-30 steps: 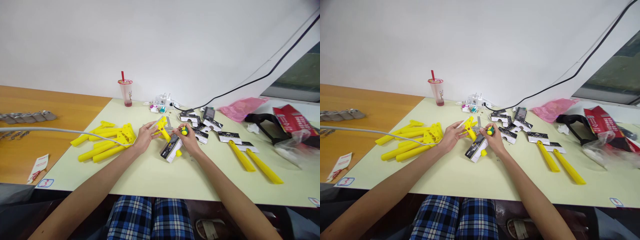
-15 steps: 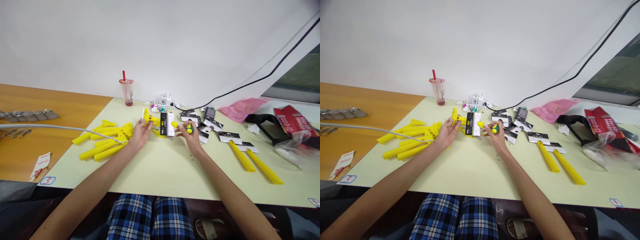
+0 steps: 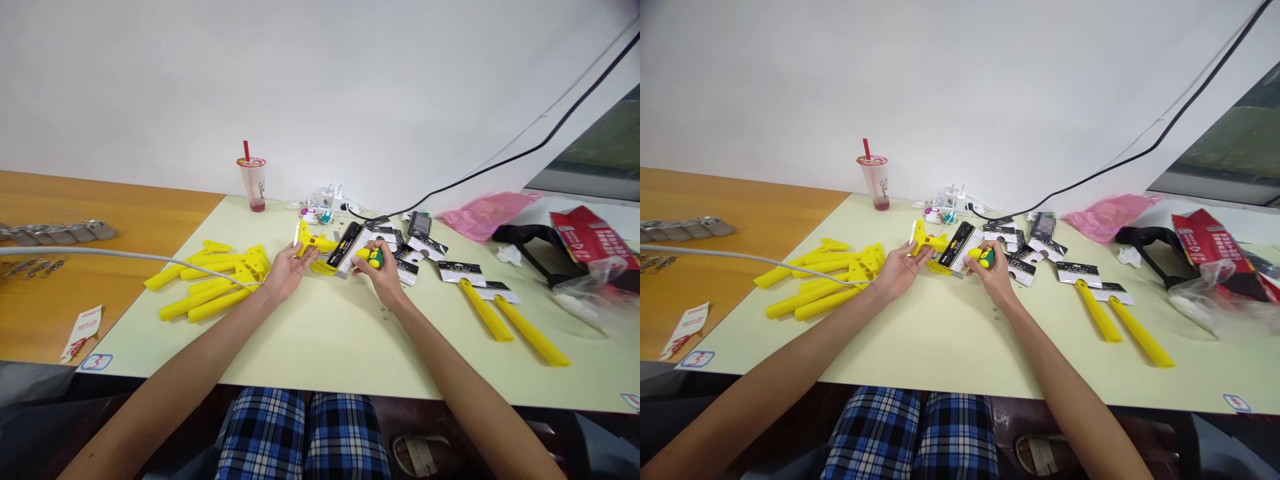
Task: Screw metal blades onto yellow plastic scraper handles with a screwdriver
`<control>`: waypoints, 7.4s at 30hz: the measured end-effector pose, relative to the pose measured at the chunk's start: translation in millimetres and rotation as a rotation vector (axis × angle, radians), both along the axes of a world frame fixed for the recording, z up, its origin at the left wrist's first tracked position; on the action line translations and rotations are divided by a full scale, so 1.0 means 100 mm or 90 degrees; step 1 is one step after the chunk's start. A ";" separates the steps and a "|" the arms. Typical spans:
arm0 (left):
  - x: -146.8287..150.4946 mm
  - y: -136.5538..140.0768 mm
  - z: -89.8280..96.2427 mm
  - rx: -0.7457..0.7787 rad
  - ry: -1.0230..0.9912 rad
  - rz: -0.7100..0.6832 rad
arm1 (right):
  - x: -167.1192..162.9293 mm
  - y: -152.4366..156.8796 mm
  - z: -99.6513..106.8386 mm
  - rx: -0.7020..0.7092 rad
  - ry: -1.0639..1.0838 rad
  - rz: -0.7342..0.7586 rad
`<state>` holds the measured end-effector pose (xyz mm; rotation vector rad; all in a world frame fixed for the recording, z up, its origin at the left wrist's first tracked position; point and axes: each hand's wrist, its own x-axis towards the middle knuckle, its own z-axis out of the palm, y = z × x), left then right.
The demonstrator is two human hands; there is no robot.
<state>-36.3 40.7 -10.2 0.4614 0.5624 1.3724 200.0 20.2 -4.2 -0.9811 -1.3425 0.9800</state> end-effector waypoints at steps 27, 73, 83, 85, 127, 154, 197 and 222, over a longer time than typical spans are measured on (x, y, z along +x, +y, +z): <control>-0.06 -0.01 0.05 0.077 0.113 0.017 | 0.06 0.00 0.05 0.096 -0.184 -0.038; 0.15 -0.16 0.00 0.212 0.259 -0.073 | -0.07 -0.11 -0.02 0.207 -0.263 -0.084; 0.21 -0.22 -0.02 0.226 0.343 -0.145 | -0.06 -0.10 0.00 0.256 -0.146 -0.147; 0.23 -0.25 -0.02 0.227 0.348 -0.180 | -0.06 -0.10 0.00 0.277 -0.136 -0.149; 0.06 -0.12 0.10 -0.013 0.069 -0.151 | 0.12 0.07 -0.22 0.438 -0.410 -0.141; -0.04 -0.11 0.14 0.034 0.031 -0.256 | 1.54 -0.56 0.19 -0.007 -0.633 -0.414; -1.39 -0.94 0.08 0.513 1.140 0.315 | 0.85 0.07 -0.27 0.196 -0.522 -0.356; -1.95 -0.82 0.28 0.521 1.514 0.055 | 1.03 -0.02 -0.37 0.160 -0.269 -0.390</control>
